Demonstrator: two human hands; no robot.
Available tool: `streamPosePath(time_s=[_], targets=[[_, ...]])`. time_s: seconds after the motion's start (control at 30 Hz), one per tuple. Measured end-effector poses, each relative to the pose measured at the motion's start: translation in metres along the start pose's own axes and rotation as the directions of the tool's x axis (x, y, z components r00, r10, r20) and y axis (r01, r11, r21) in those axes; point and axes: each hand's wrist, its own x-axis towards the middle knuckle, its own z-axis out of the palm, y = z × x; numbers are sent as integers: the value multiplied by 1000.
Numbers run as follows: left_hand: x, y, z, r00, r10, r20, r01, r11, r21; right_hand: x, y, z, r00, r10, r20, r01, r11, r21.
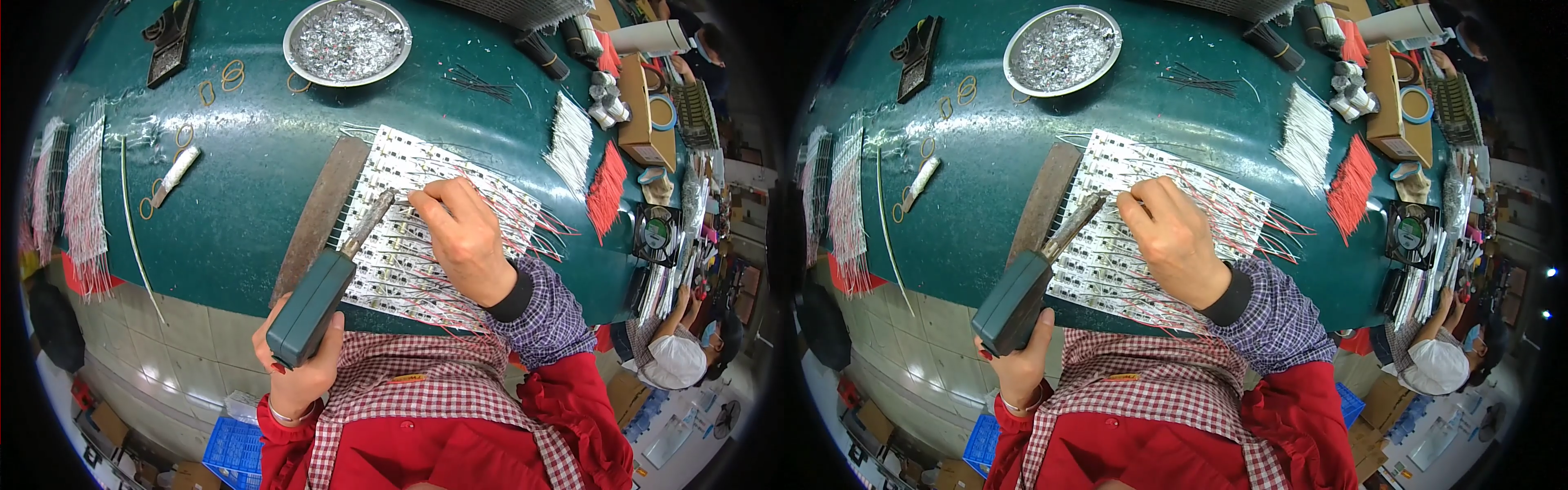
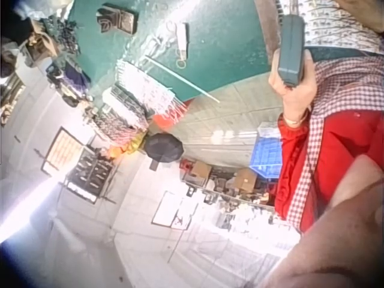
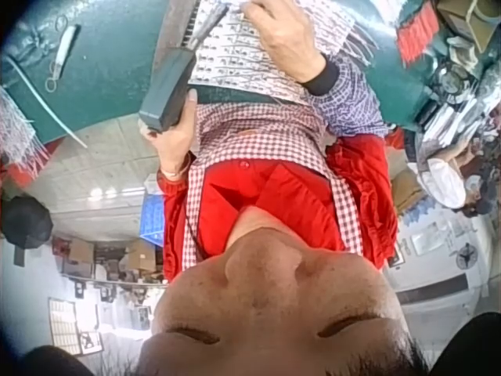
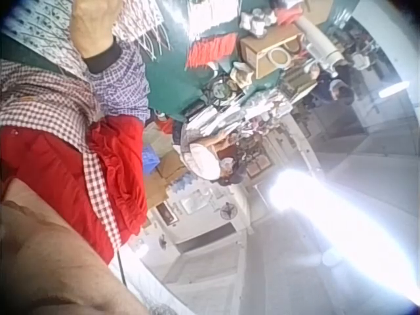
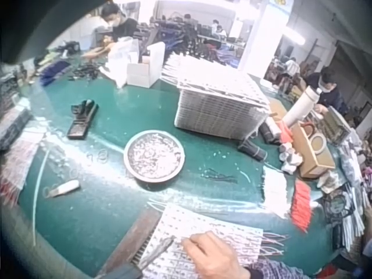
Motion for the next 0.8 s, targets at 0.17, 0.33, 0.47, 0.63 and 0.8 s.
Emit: streamPosePath(time_s=[0.17,0.33,0.47,0.63,0.8], targets=[[0,1,0,1000,-9,-30,9,1000,-17,2,-3,1,1000,-3,-12,2,999,-46],[-1,0,0,999,-9,-36,8,1000,-11,3,-1,4,999,-19,-32,17,998,-60],[-2,-1,0,999,-11,-35,11,1000,-17,3,-1,3,998,-37,-51,35,998,-45],[-2,-1,0,999,-21,-34,21,1000,-19,2,0,5,997,-50,-66,47,998,-40],[-3,-1,2,999,-32,-43,30,998,-49,2,-1,4,997,-45,-55,43,998,-38]])
